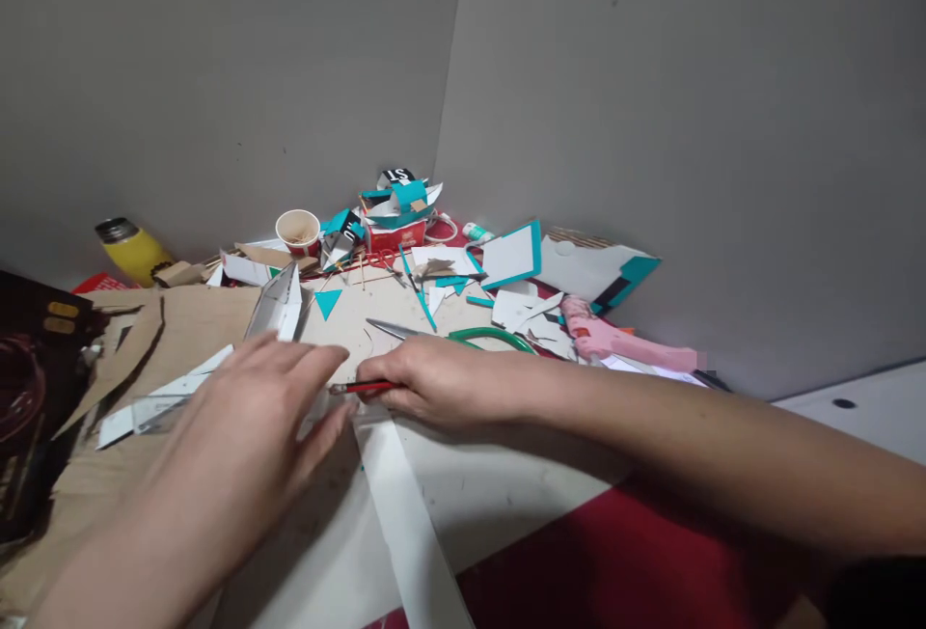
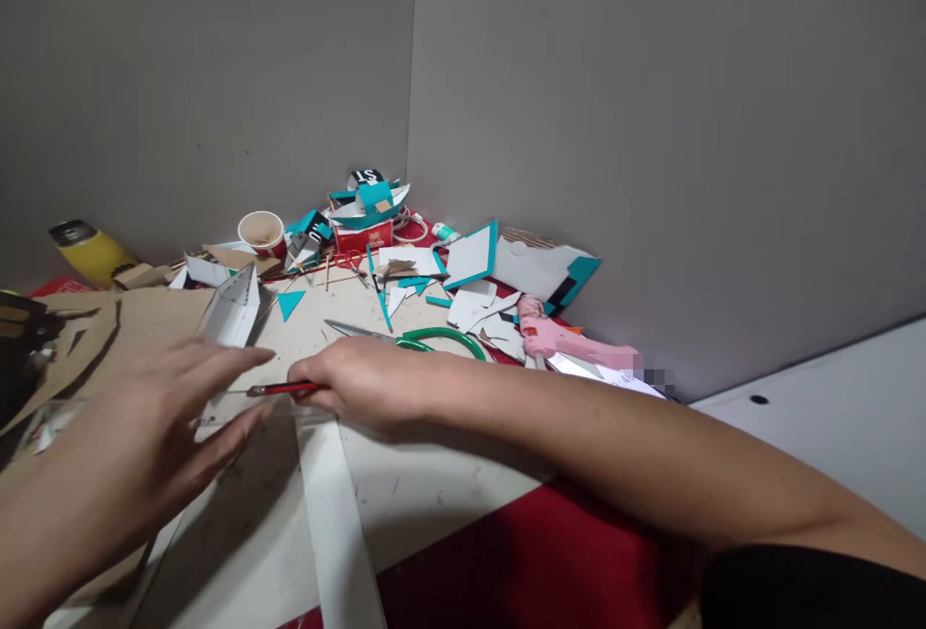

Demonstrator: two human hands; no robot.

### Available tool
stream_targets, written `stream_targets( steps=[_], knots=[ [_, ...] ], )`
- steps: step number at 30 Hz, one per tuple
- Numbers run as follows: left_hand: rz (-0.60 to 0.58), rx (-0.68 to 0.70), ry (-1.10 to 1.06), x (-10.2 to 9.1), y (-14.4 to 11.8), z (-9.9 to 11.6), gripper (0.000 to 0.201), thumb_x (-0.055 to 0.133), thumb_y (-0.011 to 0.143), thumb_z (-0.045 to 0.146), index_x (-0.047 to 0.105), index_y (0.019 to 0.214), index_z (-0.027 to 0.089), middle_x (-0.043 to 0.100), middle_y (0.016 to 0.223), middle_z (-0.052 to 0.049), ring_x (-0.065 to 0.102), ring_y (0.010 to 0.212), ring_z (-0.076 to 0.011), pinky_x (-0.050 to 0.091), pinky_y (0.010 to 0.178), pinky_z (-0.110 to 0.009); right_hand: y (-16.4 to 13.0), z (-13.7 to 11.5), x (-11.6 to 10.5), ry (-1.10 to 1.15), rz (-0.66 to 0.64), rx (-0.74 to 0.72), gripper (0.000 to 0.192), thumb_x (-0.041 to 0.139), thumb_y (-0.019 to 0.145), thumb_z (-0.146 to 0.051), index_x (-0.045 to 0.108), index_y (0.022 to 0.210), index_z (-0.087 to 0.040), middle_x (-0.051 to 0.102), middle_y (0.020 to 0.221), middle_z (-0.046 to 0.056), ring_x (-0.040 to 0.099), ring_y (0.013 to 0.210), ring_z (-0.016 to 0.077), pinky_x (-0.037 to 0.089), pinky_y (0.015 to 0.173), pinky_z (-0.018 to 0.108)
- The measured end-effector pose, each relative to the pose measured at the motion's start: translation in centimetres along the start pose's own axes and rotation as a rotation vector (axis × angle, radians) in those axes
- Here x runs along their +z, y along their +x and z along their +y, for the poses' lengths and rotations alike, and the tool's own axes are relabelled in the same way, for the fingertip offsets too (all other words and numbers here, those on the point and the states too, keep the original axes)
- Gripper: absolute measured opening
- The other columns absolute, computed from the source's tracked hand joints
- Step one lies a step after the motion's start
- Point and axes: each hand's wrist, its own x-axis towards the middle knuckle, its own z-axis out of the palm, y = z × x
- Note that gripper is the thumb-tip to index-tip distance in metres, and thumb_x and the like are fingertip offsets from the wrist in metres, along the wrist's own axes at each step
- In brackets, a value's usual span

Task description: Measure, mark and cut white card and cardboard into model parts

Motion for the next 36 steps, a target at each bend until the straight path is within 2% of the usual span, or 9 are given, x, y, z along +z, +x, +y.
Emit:
stream_targets(
  steps=[3,6,9,13,17,23,27,32,36],
  knots=[
    [-0.188,-0.091,0.301,0.6,1.7,-0.9,0.020,0.058,0.078,0.037,0.067,0.092,0.026,0.065,0.070,-0.004,0.057,0.065,-0.0228,0.036,0.058,-0.030,0.7,0.3,-0.1,0.044,-0.028,0.016,0.017,0.051,0.091,-0.012,0.066,0.097,-0.017,0.058,0.070,-0.002,0.048,0.062,0.0110,0.032,0.057,0.021],
    [-0.329,-0.117,0.333,0.8,2.6,-2.1,0.020,0.048,0.084,0.037,0.064,0.083,0.024,0.061,0.066,-0.002,0.052,0.059,-0.0187,0.032,0.055,-0.028,0.7,0.6,0.1,0.063,-0.053,0.032,0.016,0.053,0.091,-0.015,0.068,0.096,-0.017,0.058,0.070,-0.003,0.048,0.061,0.0104,0.032,0.056,0.021],
    [-0.387,-0.105,0.236,1.0,2.7,-2.7,0.023,0.045,0.085,0.039,0.057,0.073,0.023,0.056,0.064,0.001,0.048,0.059,-0.0163,0.031,0.055,-0.027,0.1,0.7,0.0,0.095,-0.014,0.092,0.017,0.051,0.092,-0.016,0.068,0.094,-0.015,0.061,0.073,0.000,0.050,0.064,0.0113,0.034,0.058,0.021],
    [-0.394,-0.132,0.205,1.0,2.8,-2.8,0.022,0.044,0.086,0.038,0.053,0.073,0.023,0.054,0.064,0.002,0.047,0.060,-0.0160,0.031,0.055,-0.026,-1.6,0.6,-0.3,0.224,0.206,0.132,0.024,0.046,0.095,-0.023,0.066,0.085,-0.014,0.060,0.071,0.000,0.050,0.063,0.0122,0.037,0.059,0.023],
    [-0.388,-0.109,0.209,1.1,3.0,-2.9,0.018,0.046,0.086,0.034,0.054,0.076,0.023,0.057,0.068,0.002,0.049,0.062,-0.0158,0.032,0.057,-0.026,-3.3,0.5,0.0,0.469,0.382,0.172,0.037,0.044,0.096,-0.036,0.064,0.074,-0.015,0.059,0.066,0.001,0.045,0.054,0.0098,0.035,0.052,0.022],
    [-0.428,-0.094,0.161,1.8,3.2,-3.4,0.016,0.046,0.087,0.031,0.057,0.079,0.023,0.060,0.072,0.002,0.049,0.065,-0.0154,0.034,0.060,-0.026,-3.9,1.4,1.9,1.118,0.390,0.262,0.051,0.038,0.094,-0.057,0.064,0.087,-0.013,0.067,0.063,0.004,0.031,0.033,0.0057,0.027,0.031,0.019],
    [-0.458,-0.108,0.105,2.1,3.3,-3.7,0.015,0.046,0.087,0.030,0.057,0.080,0.023,0.060,0.074,0.003,0.050,0.066,-0.0149,0.034,0.060,-0.025,-3.5,2.6,3.0,1.395,0.437,0.238,0.054,0.041,0.091,-0.061,0.066,0.084,-0.013,0.069,0.065,0.006,0.044,0.037,0.0088,0.036,0.031,0.019],
    [-0.464,-0.094,0.120,2.2,3.3,-3.9,0.014,0.047,0.086,0.029,0.056,0.078,0.023,0.058,0.071,0.003,0.050,0.066,-0.0149,0.034,0.059,-0.025,-3.4,3.2,3.6,1.382,0.462,0.240,0.061,0.041,0.089,-0.065,0.069,0.080,-0.012,0.067,0.063,0.007,0.056,0.048,0.0120,0.047,0.043,0.021],
    [-0.436,-0.079,0.104,2.3,3.1,-3.9,0.013,0.047,0.085,0.026,0.057,0.079,0.023,0.060,0.073,0.002,0.052,0.067,-0.0152,0.034,0.060,-0.025,-3.4,3.3,4.8,1.293,0.448,0.315,0.068,0.031,0.090,-0.069,0.068,0.080,-0.013,0.055,0.046,-0.001,0.041,0.029,0.0088,0.035,0.030,0.020]
  ],
)
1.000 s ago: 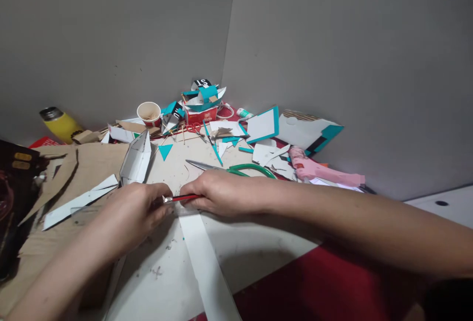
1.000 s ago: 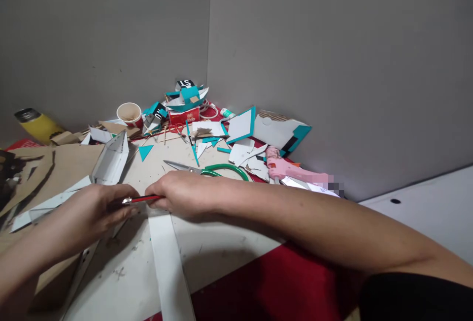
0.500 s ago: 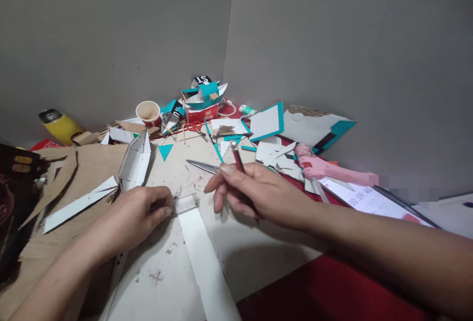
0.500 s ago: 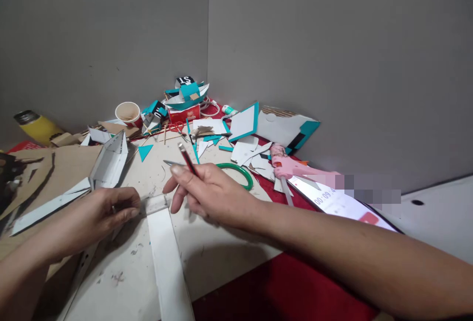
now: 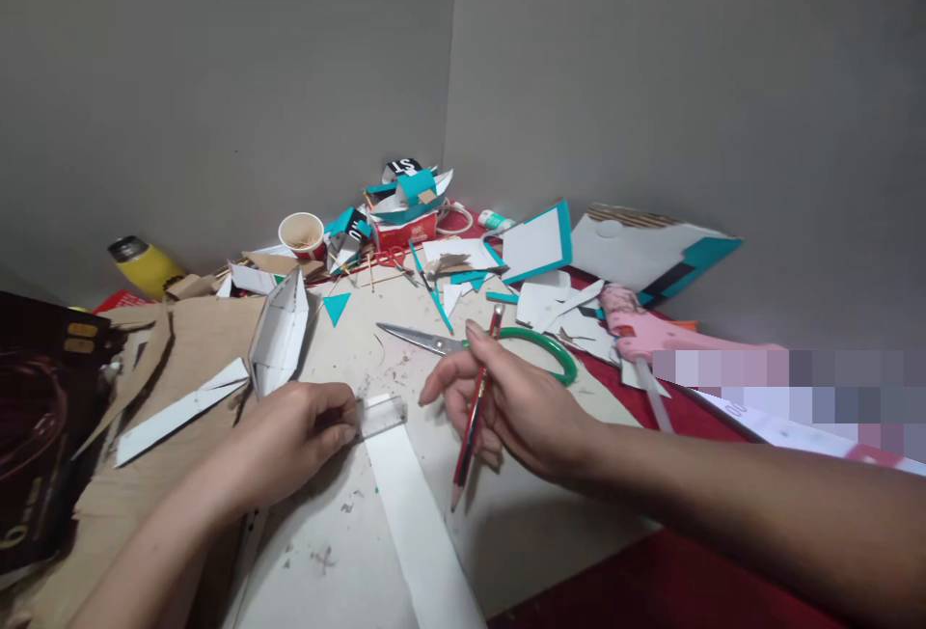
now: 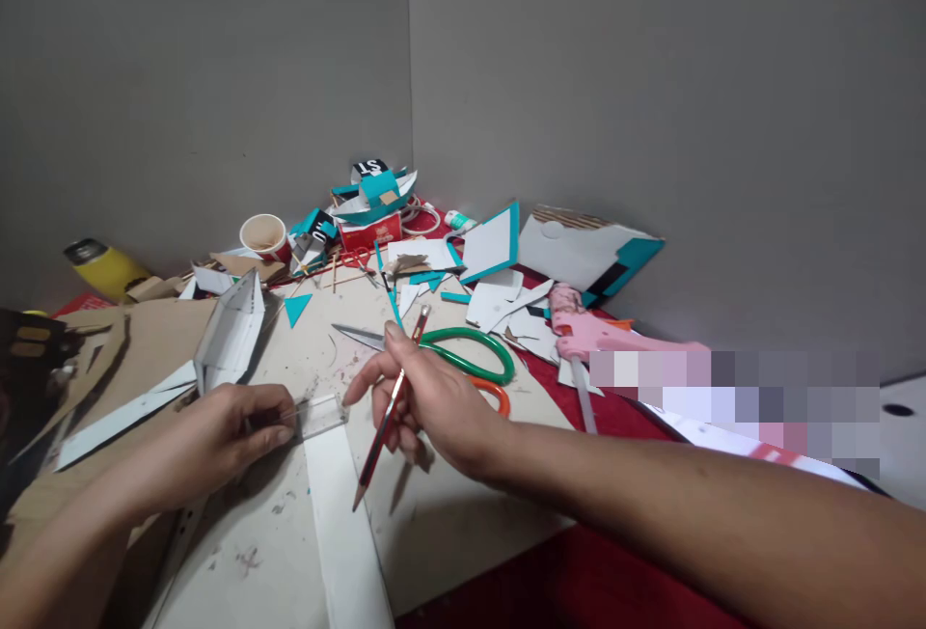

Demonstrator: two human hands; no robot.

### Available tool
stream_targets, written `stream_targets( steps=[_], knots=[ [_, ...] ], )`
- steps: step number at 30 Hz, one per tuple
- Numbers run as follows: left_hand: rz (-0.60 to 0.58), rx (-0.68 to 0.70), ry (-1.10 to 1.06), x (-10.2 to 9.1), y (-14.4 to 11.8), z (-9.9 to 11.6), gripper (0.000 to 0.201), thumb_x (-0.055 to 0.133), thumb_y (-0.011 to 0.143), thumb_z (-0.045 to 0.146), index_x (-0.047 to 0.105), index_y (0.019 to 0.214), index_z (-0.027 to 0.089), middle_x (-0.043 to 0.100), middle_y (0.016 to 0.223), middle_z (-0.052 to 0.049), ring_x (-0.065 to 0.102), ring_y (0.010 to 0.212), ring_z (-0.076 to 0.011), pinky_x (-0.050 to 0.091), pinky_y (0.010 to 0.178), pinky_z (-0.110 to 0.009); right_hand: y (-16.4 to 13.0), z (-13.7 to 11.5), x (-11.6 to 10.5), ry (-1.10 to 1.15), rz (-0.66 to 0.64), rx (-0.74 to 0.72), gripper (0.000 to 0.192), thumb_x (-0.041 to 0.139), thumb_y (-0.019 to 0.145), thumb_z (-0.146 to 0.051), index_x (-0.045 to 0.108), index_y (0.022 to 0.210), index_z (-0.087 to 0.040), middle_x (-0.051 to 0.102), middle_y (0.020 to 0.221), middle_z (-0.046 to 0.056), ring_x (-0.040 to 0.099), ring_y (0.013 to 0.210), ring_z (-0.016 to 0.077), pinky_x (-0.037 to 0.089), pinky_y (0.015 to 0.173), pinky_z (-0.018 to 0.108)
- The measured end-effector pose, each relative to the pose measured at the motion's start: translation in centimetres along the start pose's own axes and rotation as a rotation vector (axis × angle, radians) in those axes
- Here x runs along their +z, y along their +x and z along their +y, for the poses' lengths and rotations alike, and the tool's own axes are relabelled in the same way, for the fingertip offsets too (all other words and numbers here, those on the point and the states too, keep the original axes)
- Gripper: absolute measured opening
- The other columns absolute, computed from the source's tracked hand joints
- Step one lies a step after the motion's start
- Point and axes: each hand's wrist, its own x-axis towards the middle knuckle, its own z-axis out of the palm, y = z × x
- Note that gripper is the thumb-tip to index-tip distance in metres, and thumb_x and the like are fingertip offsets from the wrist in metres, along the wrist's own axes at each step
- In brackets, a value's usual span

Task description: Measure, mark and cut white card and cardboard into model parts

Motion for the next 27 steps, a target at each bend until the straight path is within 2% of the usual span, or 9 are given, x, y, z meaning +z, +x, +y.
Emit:
stream_targets(
  steps=[4,10,16,20,23,27],
  knots=[
    [0.036,0.012,0.014,0.1,-0.2,0.2,0.013,0.048,0.083,0.023,0.060,0.080,0.023,0.063,0.075,0.002,0.053,0.069,-0.0153,0.035,0.061,-0.025,-0.1,1.3,0.1,-0.022,0.006,-0.028,0.064,0.032,0.093,-0.066,0.067,0.083,-0.014,0.056,0.046,-0.001,0.042,0.030,0.0083,0.035,0.030,0.019],
    [0.031,0.007,0.011,0.1,-0.4,0.2,0.029,0.048,0.084,0.025,0.068,0.106,0.027,0.072,0.093,-0.001,0.061,0.080,-0.0174,0.042,0.070,-0.025,0.0,1.8,0.5,-0.014,0.059,-0.168,0.055,0.047,0.088,-0.064,0.068,0.088,-0.013,0.063,0.054,0.003,0.049,0.037,0.0089,0.040,0.037,0.020],
    [0.006,0.028,0.009,-0.1,-0.1,0.1,0.030,0.047,0.087,0.029,0.068,0.108,0.028,0.073,0.096,0.000,0.063,0.085,-0.0181,0.046,0.074,-0.026,-0.3,1.2,0.6,-0.143,0.114,-0.205,0.023,0.070,0.080,-0.038,0.066,0.087,-0.017,0.057,0.057,-0.003,0.049,0.043,0.0075,0.039,0.037,0.017],
    [0.024,0.019,-0.009,0.1,0.1,-0.3,0.031,0.050,0.086,0.029,0.068,0.112,0.029,0.073,0.104,0.000,0.064,0.092,-0.0192,0.047,0.079,-0.027,-0.4,1.1,0.9,-0.178,0.139,-0.187,0.016,0.069,0.076,-0.030,0.061,0.080,-0.018,0.052,0.053,-0.006,0.047,0.040,0.0070,0.039,0.035,0.017],
    [0.020,0.008,-0.010,0.1,0.2,-0.3,0.031,0.051,0.086,0.028,0.067,0.112,0.029,0.073,0.106,0.000,0.064,0.094,-0.0190,0.047,0.080,-0.027,-0.5,1.1,1.2,-0.099,0.162,-0.175,0.012,0.065,0.075,-0.027,0.057,0.077,-0.019,0.050,0.050,-0.007,0.046,0.039,0.0075,0.038,0.034,0.017],
    [-0.006,0.013,-0.021,0.0,0.3,0.0,0.030,0.050,0.086,0.027,0.068,0.110,0.026,0.073,0.102,-0.001,0.065,0.088,-0.0182,0.048,0.079,-0.028,-0.5,1.1,1.0,-0.044,0.123,-0.205,0.014,0.058,0.075,-0.027,0.063,0.083,-0.016,0.061,0.059,-0.001,0.053,0.044,0.0093,0.039,0.036,0.018]
  ],
)
